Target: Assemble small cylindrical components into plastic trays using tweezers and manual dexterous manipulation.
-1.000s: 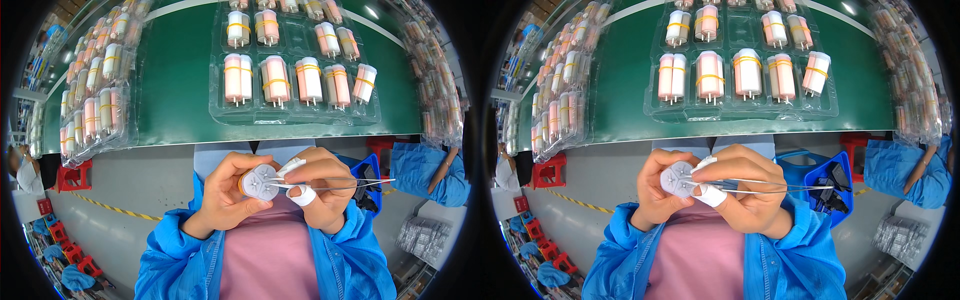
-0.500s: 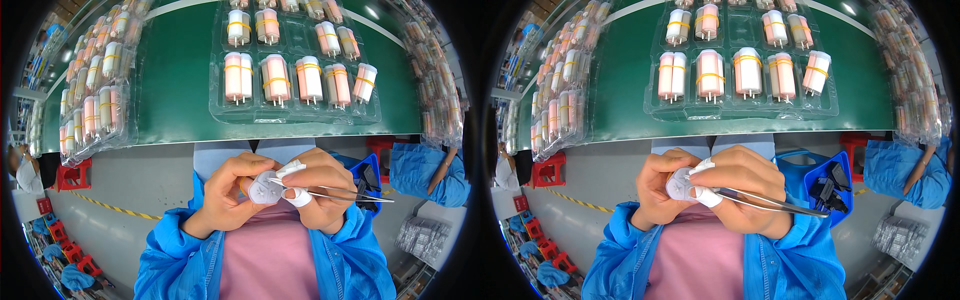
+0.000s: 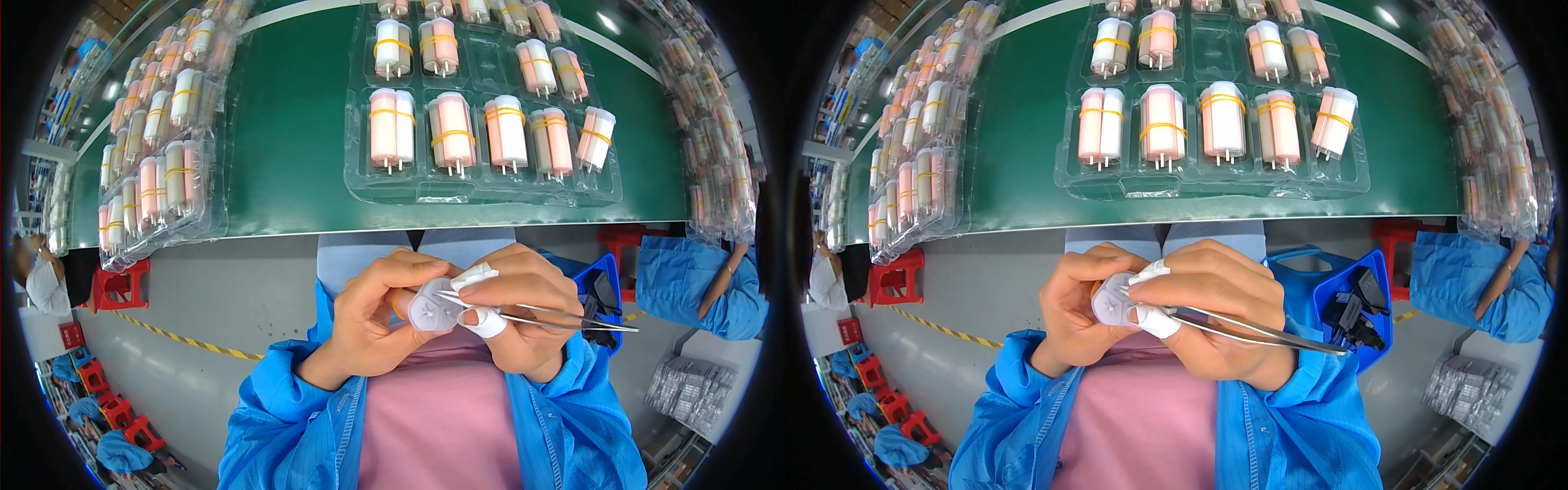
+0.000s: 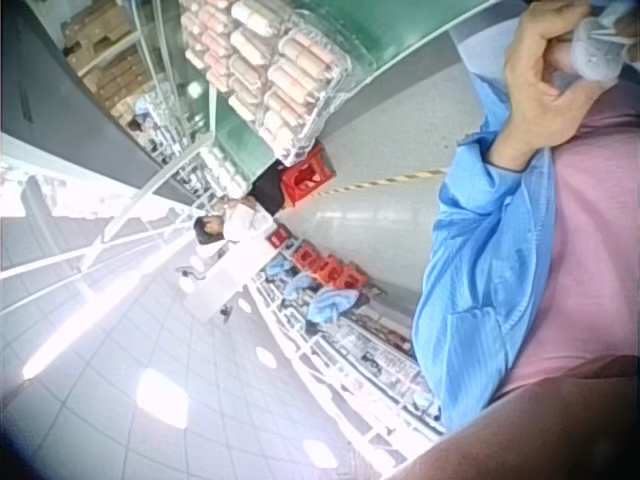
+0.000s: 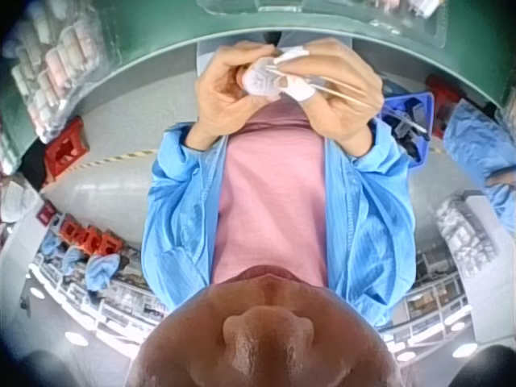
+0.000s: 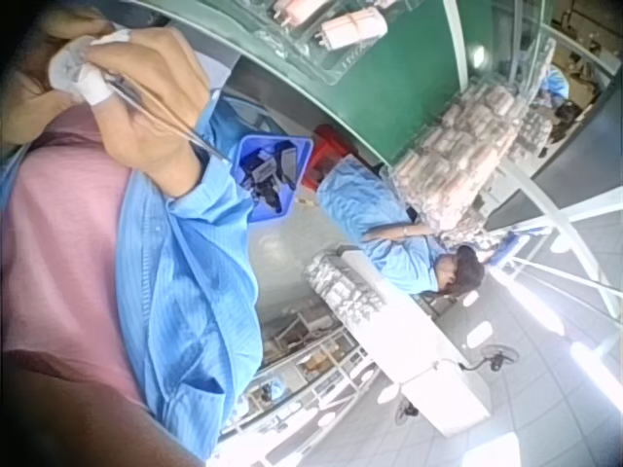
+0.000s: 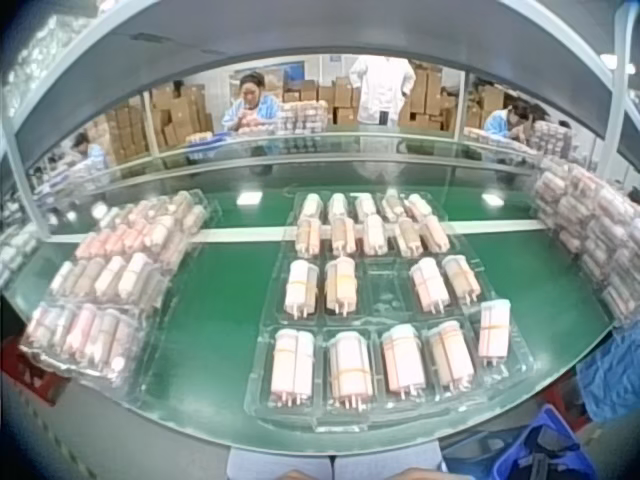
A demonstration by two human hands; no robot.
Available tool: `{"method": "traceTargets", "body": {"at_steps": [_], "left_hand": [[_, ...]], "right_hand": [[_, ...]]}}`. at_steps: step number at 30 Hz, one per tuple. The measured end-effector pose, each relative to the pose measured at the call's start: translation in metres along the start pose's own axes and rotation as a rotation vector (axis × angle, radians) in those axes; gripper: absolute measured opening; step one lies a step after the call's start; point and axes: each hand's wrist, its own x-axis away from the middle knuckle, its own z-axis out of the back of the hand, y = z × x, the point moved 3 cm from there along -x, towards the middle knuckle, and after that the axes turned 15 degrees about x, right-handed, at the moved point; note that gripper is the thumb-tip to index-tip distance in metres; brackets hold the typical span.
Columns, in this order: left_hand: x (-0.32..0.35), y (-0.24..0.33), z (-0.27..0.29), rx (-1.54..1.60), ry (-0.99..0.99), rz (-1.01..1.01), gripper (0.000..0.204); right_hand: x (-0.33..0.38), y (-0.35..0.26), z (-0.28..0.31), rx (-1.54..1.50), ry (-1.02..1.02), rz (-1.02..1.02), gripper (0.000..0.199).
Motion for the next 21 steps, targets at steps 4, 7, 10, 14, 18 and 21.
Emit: {"method": "traceTargets", "body": {"at_steps": [4,7,10,14,18,21], "left_hand": [[-0.0001,0.0001,-0.0005,0.009,0.007,0.007,0.050],[0.0005,0.0002,-0.0003,0.012,0.011,0.012,0.050],[0.0013,0.0000,0.0011,0.008,0.009,0.019,0.051],[0.0020,-0.0011,0.0012,0.010,0.020,0.023,0.050],[0.0012,-0.0010,0.0008,0.001,0.013,0.007,0.051],[0.0007,0.0002,0.0001,-0.024,0.009,-0.003,0.051]], "right_hand": [[0.0002,0.0005,0.0009,-0.018,-0.006,-0.048,0.018],[0.0007,0.0023,0.0011,-0.054,-0.016,-0.094,0.017],[0.0012,0.0038,0.0004,-0.098,-0.010,-0.155,0.015],[0.0005,0.0041,0.0002,-0.095,-0.016,-0.146,0.016],[-0.0012,0.0015,0.0016,-0.041,-0.040,-0.078,0.018],[-0.0012,0.0020,0.0011,-0.013,-0.034,-0.018,0.020]]}}
